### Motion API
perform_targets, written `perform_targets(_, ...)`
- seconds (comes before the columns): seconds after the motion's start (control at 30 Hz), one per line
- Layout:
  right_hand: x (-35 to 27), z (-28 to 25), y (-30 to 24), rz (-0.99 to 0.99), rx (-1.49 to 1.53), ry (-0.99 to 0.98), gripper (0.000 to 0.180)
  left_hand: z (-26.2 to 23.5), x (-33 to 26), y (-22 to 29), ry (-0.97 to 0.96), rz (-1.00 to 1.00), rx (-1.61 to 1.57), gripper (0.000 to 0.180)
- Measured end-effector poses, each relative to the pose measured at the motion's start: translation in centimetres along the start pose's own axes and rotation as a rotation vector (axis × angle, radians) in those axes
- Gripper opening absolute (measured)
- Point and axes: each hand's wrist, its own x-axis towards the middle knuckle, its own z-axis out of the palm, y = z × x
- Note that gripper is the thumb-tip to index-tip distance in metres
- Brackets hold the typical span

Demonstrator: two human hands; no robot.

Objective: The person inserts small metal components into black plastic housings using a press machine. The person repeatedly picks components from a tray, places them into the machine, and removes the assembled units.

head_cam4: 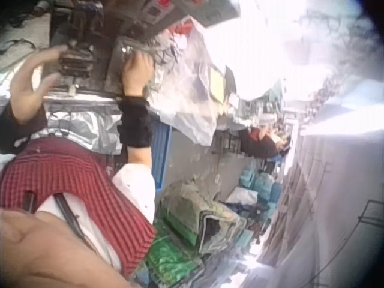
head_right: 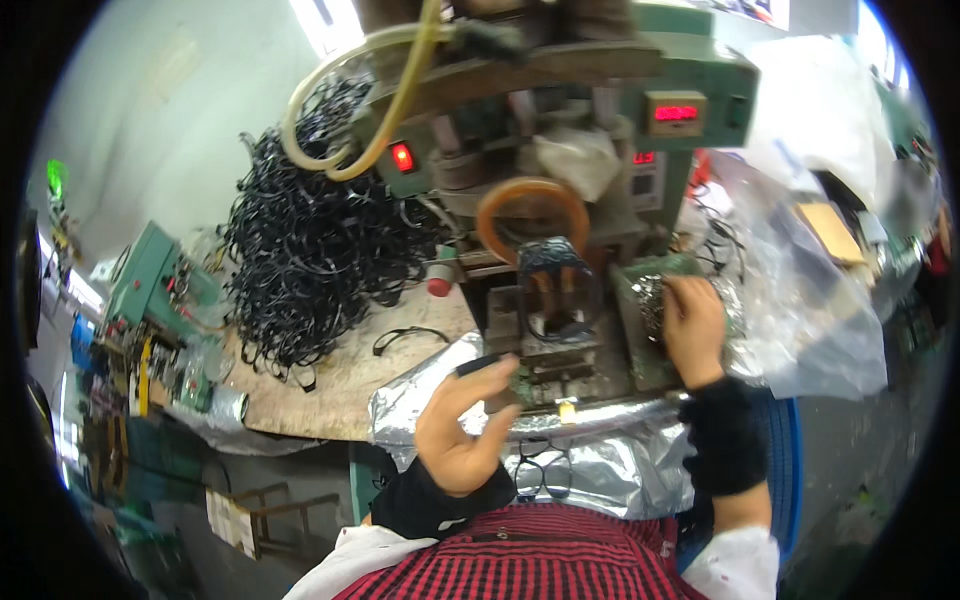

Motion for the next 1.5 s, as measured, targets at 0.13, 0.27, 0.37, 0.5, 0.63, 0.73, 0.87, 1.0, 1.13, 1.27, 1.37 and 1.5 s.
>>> perform_targets(0.13, -2.1, -2.0, -0.5, 0.246, 0.075, 0.044, 0.011, -6.1, 1.1, -5.6, 0.391, -0.098, 0.284, 0.017)
perform_targets(0.27, -0.3, -0.8, -2.7, 0.226, 0.202, 0.033, 0.014, -11.2, 4.9, -14.6, -0.005, 0.054, 0.700, 0.019)
perform_targets(0.37, -0.1, 1.0, -2.5, 0.459, 0.409, -0.023, 0.014, -10.9, 1.0, -23.0, -0.558, -0.410, 1.193, 0.025)
perform_targets(0.5, -3.6, -2.5, -1.3, 0.282, 0.101, 0.060, 0.014, -10.3, -1.4, -24.7, -0.268, -0.313, 0.970, 0.012)
perform_targets(0.63, -8.8, -7.2, 1.0, 0.491, 0.089, 0.160, 0.011, -9.6, 0.9, -24.4, 0.039, -0.248, 0.588, 0.017)
perform_targets(0.73, -8.0, -7.8, -1.8, 0.530, 0.287, 0.142, 0.012, -9.3, 3.9, -24.5, -0.121, -0.369, 0.941, 0.027)
perform_targets(0.87, -1.0, -5.8, -8.9, 0.224, 0.450, 0.002, 0.013, -9.4, 2.5, -28.6, -0.215, -0.625, 1.096, 0.025)
perform_targets(1.0, 1.8, -1.3, -10.4, 0.186, 0.611, 0.004, 0.017, -5.0, 0.3, -22.6, -0.338, -0.579, 0.992, 0.025)
perform_targets(1.13, 0.8, 0.1, -11.3, 0.483, 0.898, 0.004, 0.032, -4.8, -3.0, -22.1, -0.346, -0.457, 0.844, 0.041)
perform_targets(1.27, 1.0, 0.1, -12.0, 0.587, 1.026, -0.012, 0.046, -6.7, -0.1, -18.6, -0.109, -0.455, 0.621, 0.056)
perform_targets(1.37, 1.6, -0.8, -13.6, 0.657, 1.133, -0.066, 0.050, -6.8, 2.1, -16.1, 0.316, -0.321, 0.150, 0.024)
perform_targets(1.5, 1.1, -0.6, -14.6, 0.626, 1.231, -0.053, 0.055, -6.0, 3.1, -9.9, 0.512, -0.330, -0.427, 0.015)
